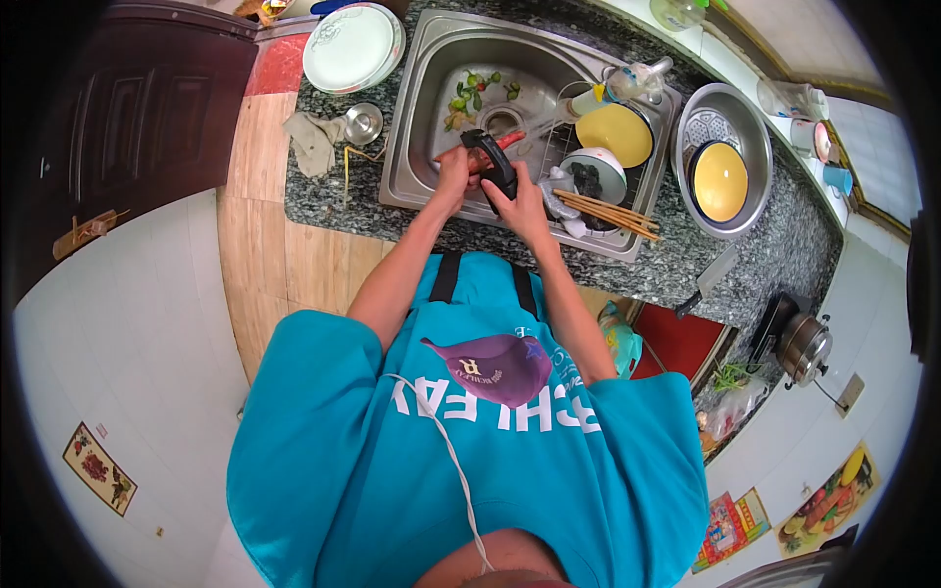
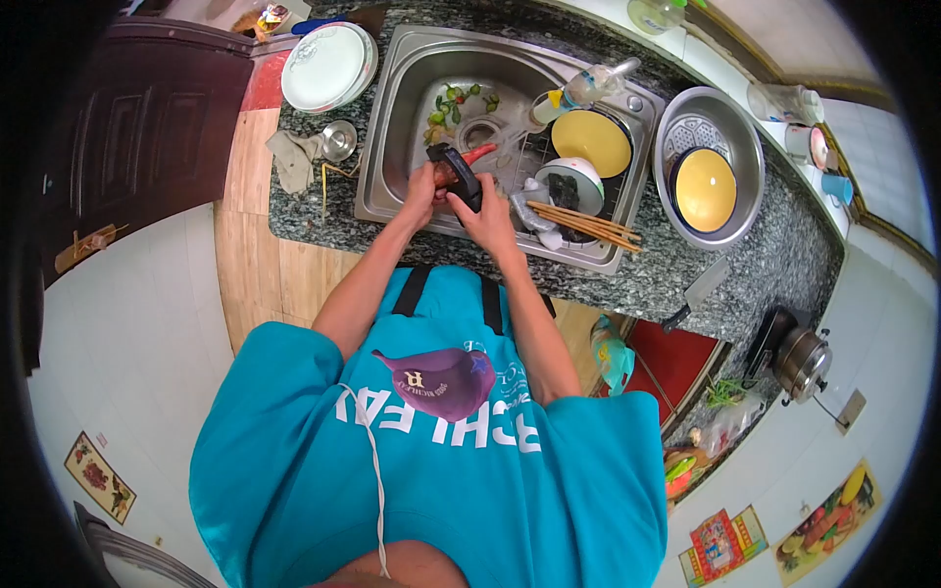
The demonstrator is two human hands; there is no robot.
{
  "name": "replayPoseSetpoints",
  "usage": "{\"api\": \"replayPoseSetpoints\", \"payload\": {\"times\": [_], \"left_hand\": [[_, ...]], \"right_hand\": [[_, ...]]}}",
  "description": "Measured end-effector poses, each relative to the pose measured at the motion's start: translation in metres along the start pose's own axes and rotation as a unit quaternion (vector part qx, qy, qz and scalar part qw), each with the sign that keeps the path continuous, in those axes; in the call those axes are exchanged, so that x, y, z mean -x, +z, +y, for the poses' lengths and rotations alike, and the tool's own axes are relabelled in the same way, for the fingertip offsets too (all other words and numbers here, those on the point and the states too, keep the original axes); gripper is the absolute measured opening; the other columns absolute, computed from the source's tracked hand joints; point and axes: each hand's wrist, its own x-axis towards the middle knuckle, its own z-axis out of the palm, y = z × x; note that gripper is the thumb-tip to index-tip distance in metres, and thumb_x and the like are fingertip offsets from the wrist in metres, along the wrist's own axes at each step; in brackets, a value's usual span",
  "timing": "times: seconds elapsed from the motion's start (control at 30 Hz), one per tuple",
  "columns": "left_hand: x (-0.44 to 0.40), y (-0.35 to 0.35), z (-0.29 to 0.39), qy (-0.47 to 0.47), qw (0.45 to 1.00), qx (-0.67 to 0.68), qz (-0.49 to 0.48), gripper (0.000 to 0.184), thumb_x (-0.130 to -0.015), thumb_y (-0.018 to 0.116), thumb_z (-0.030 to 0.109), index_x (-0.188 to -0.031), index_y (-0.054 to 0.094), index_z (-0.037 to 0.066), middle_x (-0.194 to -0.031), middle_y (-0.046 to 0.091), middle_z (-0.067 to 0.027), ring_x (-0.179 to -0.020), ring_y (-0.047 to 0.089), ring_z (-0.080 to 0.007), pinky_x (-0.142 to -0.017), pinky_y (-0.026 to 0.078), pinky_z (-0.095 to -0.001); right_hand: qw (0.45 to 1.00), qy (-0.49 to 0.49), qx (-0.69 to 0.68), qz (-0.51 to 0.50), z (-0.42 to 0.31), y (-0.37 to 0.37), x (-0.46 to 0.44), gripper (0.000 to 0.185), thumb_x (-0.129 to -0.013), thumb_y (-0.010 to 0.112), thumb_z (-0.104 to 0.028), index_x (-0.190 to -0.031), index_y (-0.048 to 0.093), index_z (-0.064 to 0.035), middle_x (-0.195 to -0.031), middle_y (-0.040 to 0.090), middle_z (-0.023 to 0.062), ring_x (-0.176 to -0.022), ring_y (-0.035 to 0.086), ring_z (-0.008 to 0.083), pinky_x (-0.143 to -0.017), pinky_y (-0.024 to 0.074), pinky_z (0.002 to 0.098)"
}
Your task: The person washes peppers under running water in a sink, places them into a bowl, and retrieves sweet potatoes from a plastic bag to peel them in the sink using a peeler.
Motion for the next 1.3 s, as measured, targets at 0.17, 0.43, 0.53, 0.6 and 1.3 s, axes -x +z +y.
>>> {"api": "replayPoseSetpoints", "payload": {"times": [0.17,0.43,0.53,0.6,1.3], "left_hand": [[-0.005,-0.024,0.000,-0.004,0.998,0.038,-0.040,0.030,-0.099,0.035,0.024,-0.085,0.055,0.007,-0.065,0.051,-0.0006,-0.043,0.035,-0.0069,-0.039,0.026,-0.0233],[0.010,-0.033,0.008,-0.012,0.999,0.033,0.021,0.032,-0.098,0.038,0.029,-0.087,0.055,0.005,-0.063,0.050,-0.0021,-0.042,0.034,-0.0058,-0.037,0.023,-0.0222],[0.029,-0.043,0.021,-0.030,0.998,0.064,-0.001,0.034,-0.098,0.037,0.029,-0.097,0.057,0.002,-0.064,0.051,-0.0051,-0.041,0.032,-0.0054,-0.037,0.024,-0.0216],[0.026,-0.049,0.029,-0.017,0.996,0.080,-0.018,0.035,-0.098,0.037,0.030,-0.102,0.056,0.001,-0.065,0.052,-0.0063,-0.041,0.032,-0.0053,-0.038,0.024,-0.0213],[0.023,-0.042,0.016,-0.117,0.987,0.036,-0.100,0.047,-0.102,0.032,0.048,-0.096,0.055,0.007,-0.069,0.050,-0.0024,-0.045,0.036,-0.0049,-0.037,0.023,-0.0171]], "right_hand": [[0.997,-0.036,0.072,-0.004,-0.013,-0.003,-0.005,0.046,-0.082,0.074,-0.032,-0.111,0.051,-0.0056,-0.079,0.065,0.0250,-0.076,0.065,0.0437,-0.060,0.0496,0.0439],[0.991,-0.104,0.077,0.012,0.001,0.016,-0.010,0.046,-0.082,0.074,-0.032,-0.109,0.051,-0.0037,-0.075,0.066,0.0232,-0.071,0.067,0.0413,-0.058,0.0500,0.0426],[0.995,0.028,0.038,0.090,0.027,-0.003,-0.020,0.043,-0.083,0.073,-0.032,-0.107,0.053,-0.0020,-0.073,0.065,0.0199,-0.068,0.068,0.0331,-0.060,0.0504,0.0411],[0.993,-0.018,0.077,0.085,0.015,-0.016,-0.026,0.042,-0.084,0.072,-0.033,-0.103,0.053,-0.0012,-0.070,0.063,0.0184,-0.062,0.065,0.0298,-0.056,0.0490,0.0387],[0.997,-0.065,0.044,-0.027,-0.009,0.012,0.010,0.045,-0.083,0.073,-0.031,-0.113,0.053,-0.0040,-0.084,0.066,0.0228,-0.080,0.066,0.0400,-0.068,0.0504,0.0408]]}}
